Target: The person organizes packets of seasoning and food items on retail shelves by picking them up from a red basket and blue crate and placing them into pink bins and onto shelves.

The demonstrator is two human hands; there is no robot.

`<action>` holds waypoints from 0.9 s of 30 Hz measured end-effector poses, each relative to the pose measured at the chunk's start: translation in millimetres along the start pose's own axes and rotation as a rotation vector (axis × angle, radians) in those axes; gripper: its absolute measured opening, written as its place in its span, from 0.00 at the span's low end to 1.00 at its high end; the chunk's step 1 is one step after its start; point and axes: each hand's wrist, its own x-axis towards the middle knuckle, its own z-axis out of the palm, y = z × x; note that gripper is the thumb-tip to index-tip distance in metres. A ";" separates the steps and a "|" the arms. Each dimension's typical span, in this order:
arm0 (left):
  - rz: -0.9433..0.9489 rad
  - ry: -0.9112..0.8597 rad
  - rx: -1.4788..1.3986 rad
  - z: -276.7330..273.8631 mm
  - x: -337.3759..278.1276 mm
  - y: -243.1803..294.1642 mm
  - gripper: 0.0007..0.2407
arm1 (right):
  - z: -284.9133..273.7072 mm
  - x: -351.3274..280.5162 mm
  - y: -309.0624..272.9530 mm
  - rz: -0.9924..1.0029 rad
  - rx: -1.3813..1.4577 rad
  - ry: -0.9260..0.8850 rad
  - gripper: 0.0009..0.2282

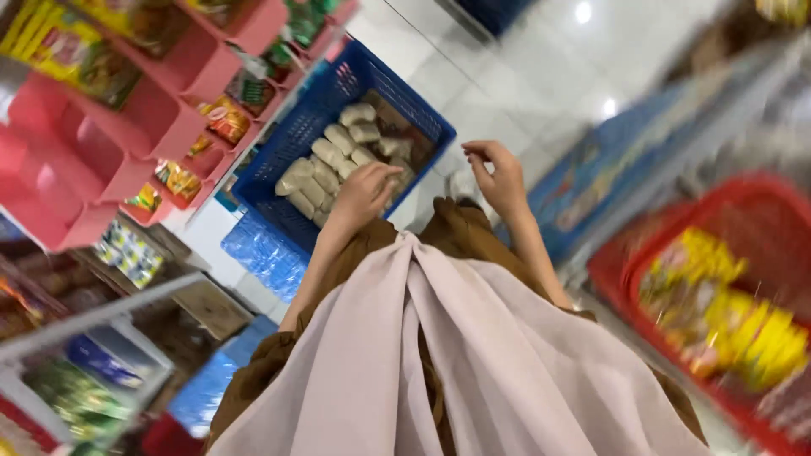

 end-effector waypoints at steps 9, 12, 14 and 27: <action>0.167 -0.368 -0.140 54.6 -33.3 1.5 0.10 | -47.0 -151.2 -13.2 0.193 -0.118 0.452 0.07; 0.196 -0.457 -0.147 67.2 -29.4 27.3 0.11 | -72.6 -181.5 -22.8 0.233 -0.237 0.593 0.07; 0.142 -0.517 -0.189 63.8 -13.9 50.2 0.09 | -88.4 -192.0 -36.9 0.190 -0.210 0.648 0.08; 0.563 -0.562 -0.288 217.6 40.1 231.7 0.05 | -323.4 -325.9 -27.6 0.650 -0.678 0.478 0.14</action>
